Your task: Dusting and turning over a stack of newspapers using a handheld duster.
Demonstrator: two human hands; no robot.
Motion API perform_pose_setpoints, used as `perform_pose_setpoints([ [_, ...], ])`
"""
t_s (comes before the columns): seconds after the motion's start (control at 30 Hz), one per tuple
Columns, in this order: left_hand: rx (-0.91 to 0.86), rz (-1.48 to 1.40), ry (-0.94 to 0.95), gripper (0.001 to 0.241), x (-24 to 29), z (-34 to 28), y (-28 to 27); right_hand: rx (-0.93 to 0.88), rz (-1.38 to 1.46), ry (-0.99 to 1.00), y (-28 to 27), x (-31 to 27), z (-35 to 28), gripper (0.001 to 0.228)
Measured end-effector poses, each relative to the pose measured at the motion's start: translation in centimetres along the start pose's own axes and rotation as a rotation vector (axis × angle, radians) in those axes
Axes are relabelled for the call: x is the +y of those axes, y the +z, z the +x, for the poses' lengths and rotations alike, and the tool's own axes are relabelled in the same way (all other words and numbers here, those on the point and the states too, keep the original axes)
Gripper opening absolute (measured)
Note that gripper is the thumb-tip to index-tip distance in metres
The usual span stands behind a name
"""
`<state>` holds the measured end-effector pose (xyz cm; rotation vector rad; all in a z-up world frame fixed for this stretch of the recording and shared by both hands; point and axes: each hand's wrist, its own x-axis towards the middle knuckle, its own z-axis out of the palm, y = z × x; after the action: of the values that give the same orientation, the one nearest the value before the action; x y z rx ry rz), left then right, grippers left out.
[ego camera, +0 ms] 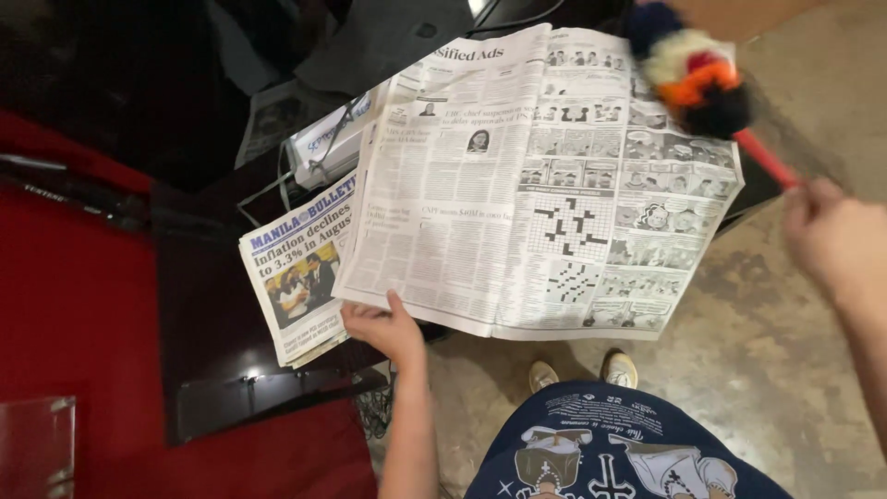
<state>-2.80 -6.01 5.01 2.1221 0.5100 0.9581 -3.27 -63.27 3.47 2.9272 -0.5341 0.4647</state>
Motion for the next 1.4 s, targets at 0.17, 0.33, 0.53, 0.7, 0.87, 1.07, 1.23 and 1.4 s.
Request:
perform_pose_setpoints([
  [0.17, -0.491, 0.023, 0.365, 0.054, 8.1, -5.1, -1.1, -0.262, -0.062, -0.089, -4.7, -3.0, -2.4, 0.033],
  [0.33, -0.611, 0.203, 1.049, 0.051, 9.3, -8.6, -0.2, -0.153, 0.080, 0.036, -4.6, -0.8, -2.1, 0.034],
  [0.53, -0.619, 0.254, 1.081, 0.038, 9.0, -8.9, 0.4, -0.135, 0.275, 0.035, -1.3, 1.4, -8.7, 0.019],
  [0.7, -0.508, 0.123, 1.073, 0.008, 7.7, -10.0, 1.4, -0.416, 0.423, -0.130, 2.8, 2.8, -19.3, 0.018],
  [0.87, -0.568, -0.019, 1.112, 0.009, 10.5, -9.4, -0.1, -0.297, 0.317, -0.188, 4.8, 6.4, -22.5, 0.018],
  [1.07, -0.696, -0.109, 1.105, 0.017, 12.0, -9.3, -1.0, -0.139, 0.328, -0.083, 6.6, 8.3, -13.0, 0.009],
  [1.23, -0.701, -0.106, 1.115, 0.023, 14.7, -8.6, -2.6, -0.054, 0.549, -0.026, 8.7, 7.6, -2.8, 0.018],
  [1.4, -0.710, -0.290, 0.820, 0.024, 13.7, -9.6, -2.3, -0.087, 0.861, 0.185, 9.5, 6.0, 1.0, 0.027],
])
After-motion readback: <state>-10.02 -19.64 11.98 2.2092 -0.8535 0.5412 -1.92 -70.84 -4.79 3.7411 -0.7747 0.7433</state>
